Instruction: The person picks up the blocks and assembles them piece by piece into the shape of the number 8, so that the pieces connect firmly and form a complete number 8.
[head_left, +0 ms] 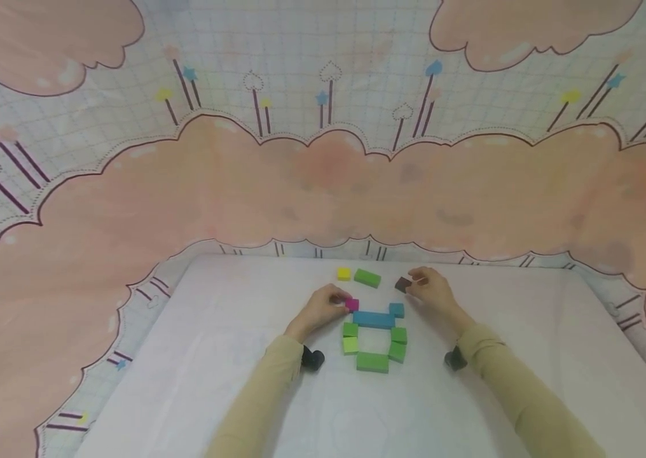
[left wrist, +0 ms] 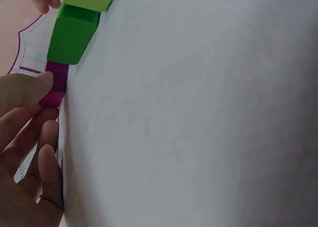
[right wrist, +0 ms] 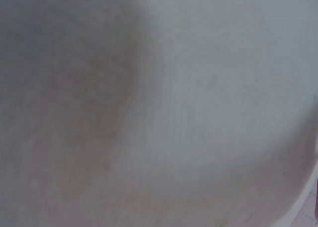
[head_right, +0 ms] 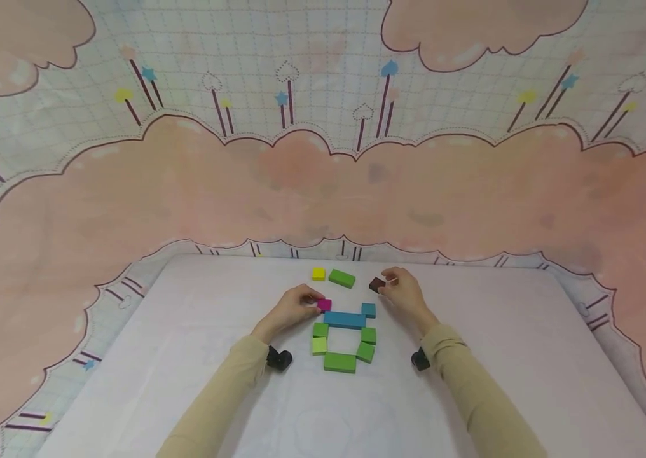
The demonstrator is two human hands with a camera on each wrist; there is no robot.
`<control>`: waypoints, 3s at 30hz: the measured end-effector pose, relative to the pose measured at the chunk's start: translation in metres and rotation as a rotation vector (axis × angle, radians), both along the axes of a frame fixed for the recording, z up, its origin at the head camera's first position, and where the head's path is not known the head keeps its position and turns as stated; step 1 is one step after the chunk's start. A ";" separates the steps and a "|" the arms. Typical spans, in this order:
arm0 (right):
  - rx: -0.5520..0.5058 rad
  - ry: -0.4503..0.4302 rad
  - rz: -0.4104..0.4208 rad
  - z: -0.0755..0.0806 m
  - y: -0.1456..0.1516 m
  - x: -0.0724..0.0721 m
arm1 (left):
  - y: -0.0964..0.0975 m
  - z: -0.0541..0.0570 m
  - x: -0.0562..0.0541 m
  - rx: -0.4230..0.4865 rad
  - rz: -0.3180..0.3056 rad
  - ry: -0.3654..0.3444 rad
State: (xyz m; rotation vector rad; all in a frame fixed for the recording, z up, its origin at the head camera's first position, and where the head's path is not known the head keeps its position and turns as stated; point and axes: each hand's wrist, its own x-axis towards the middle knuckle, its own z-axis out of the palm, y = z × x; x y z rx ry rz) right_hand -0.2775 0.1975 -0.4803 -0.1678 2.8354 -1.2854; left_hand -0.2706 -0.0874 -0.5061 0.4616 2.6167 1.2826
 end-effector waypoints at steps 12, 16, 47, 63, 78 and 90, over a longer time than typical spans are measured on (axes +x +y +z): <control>0.033 -0.074 -0.065 -0.012 -0.007 -0.002 | 0.002 -0.002 0.000 -0.008 -0.007 0.022; 0.053 -0.064 -0.073 -0.012 -0.010 -0.003 | 0.002 -0.001 0.001 -0.013 0.005 0.012; 0.157 -0.057 -0.060 -0.009 -0.013 -0.004 | 0.001 0.000 0.002 -0.001 0.013 0.011; 0.147 -0.083 -0.026 -0.010 -0.011 -0.003 | 0.000 0.000 0.003 0.012 0.013 0.000; 0.094 -0.038 0.071 -0.007 -0.011 -0.003 | 0.000 -0.001 0.002 0.003 0.013 0.004; 0.106 -0.023 0.164 -0.010 -0.012 -0.005 | 0.000 0.001 0.003 0.007 0.024 -0.013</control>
